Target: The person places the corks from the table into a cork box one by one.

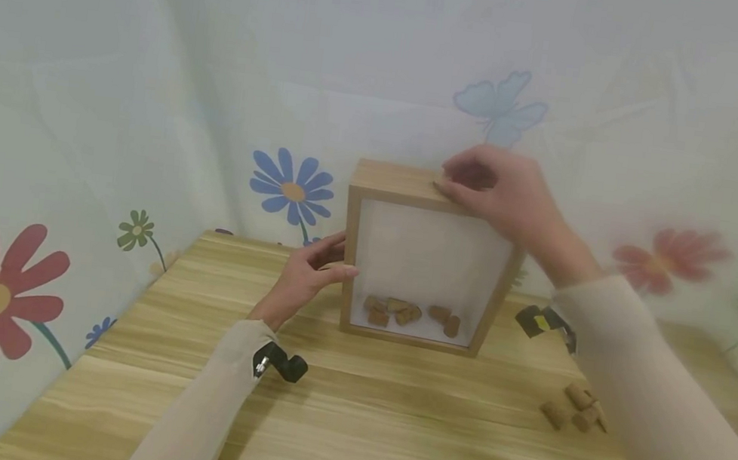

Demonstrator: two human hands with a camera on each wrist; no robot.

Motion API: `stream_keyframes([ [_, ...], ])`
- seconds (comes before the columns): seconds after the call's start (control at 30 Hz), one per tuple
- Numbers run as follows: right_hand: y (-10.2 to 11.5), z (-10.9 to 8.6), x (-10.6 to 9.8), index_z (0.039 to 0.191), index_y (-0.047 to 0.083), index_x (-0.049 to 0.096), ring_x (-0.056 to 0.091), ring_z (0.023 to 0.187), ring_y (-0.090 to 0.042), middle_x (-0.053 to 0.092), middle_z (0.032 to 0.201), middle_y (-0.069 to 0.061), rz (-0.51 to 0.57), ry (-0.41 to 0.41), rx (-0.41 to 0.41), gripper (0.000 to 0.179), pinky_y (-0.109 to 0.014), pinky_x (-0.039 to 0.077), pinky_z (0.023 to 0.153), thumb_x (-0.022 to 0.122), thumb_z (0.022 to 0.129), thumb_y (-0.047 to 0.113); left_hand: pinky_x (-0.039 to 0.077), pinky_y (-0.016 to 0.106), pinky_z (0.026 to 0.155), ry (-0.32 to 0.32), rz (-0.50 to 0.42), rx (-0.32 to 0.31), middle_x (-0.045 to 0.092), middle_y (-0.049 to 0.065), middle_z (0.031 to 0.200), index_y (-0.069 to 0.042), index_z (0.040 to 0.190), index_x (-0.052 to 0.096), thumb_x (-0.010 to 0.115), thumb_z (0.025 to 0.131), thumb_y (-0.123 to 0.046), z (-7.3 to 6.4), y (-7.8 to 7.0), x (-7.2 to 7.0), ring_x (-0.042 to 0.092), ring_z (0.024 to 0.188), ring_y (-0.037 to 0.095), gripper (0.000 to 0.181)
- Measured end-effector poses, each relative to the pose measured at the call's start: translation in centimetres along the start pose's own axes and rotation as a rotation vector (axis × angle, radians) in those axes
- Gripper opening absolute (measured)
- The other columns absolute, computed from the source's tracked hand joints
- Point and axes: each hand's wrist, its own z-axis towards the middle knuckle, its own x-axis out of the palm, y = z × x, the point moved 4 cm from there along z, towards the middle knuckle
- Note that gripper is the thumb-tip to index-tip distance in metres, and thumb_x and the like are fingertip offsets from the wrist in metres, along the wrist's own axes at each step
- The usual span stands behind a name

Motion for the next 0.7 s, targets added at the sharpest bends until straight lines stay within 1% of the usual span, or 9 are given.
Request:
stream_keyframes([
  [0.1, -0.1, 0.0, 0.0, 0.121, -0.001, 0.073, 0.071, 0.109, -0.029, 0.075, 0.117, -0.017, 0.018, 0.008, 0.010, 0.029, -0.044, 0.057, 0.101, 0.081, 0.096, 0.012, 0.048, 0.045, 0.113, 0.005, -0.007, 0.008, 0.060, 0.015, 0.149, -0.009, 0.159, 0.049, 0.081, 0.094, -0.017, 0.0, 0.0, 0.0, 0.055, 0.138, 0.029, 0.073],
  [0.23, -0.6, -0.3, -0.2, 0.123, 0.002, 0.073, 0.070, 0.110, -0.028, 0.075, 0.119, -0.016, 0.029, -0.003, 0.034, 0.030, -0.045, 0.055, 0.103, 0.081, 0.097, 0.015, 0.049, 0.044, 0.112, 0.002, -0.003, 0.007, 0.060, 0.015, 0.149, -0.010, 0.159, 0.049, 0.082, 0.094, -0.019, 0.0, 0.2, 0.0, 0.056, 0.138, 0.029, 0.073],
  [0.43, -1.0, -1.4, -1.0, 0.126, 0.005, 0.073, 0.069, 0.113, -0.024, 0.075, 0.123, -0.012, 0.050, -0.039, 0.070, 0.032, -0.043, 0.055, 0.103, 0.080, 0.098, 0.019, 0.050, 0.043, 0.111, 0.002, 0.011, -0.006, 0.060, 0.013, 0.149, -0.012, 0.159, 0.050, 0.082, 0.094, -0.020, 0.1, 0.4, 0.0, 0.056, 0.138, 0.029, 0.073],
  [0.53, -0.9, -2.3, -1.6, 0.128, 0.009, 0.074, 0.069, 0.114, -0.020, 0.075, 0.125, -0.007, 0.045, -0.070, 0.087, 0.032, -0.039, 0.054, 0.103, 0.079, 0.099, 0.022, 0.050, 0.044, 0.111, -0.001, 0.016, -0.007, 0.060, 0.013, 0.149, -0.013, 0.159, 0.050, 0.082, 0.094, -0.020, 0.1, 0.3, 0.0, 0.056, 0.138, 0.029, 0.073],
  [0.7, -0.7, -4.2, -2.9, 0.129, 0.015, 0.075, 0.068, 0.112, -0.014, 0.075, 0.126, -0.001, 0.042, -0.146, 0.100, 0.033, -0.025, 0.052, 0.100, 0.079, 0.099, 0.029, 0.049, 0.046, 0.111, -0.003, 0.023, -0.003, 0.060, 0.014, 0.149, -0.012, 0.159, 0.050, 0.081, 0.094, -0.018, 0.0, 0.1, 0.1, 0.057, 0.137, 0.029, 0.072],
])
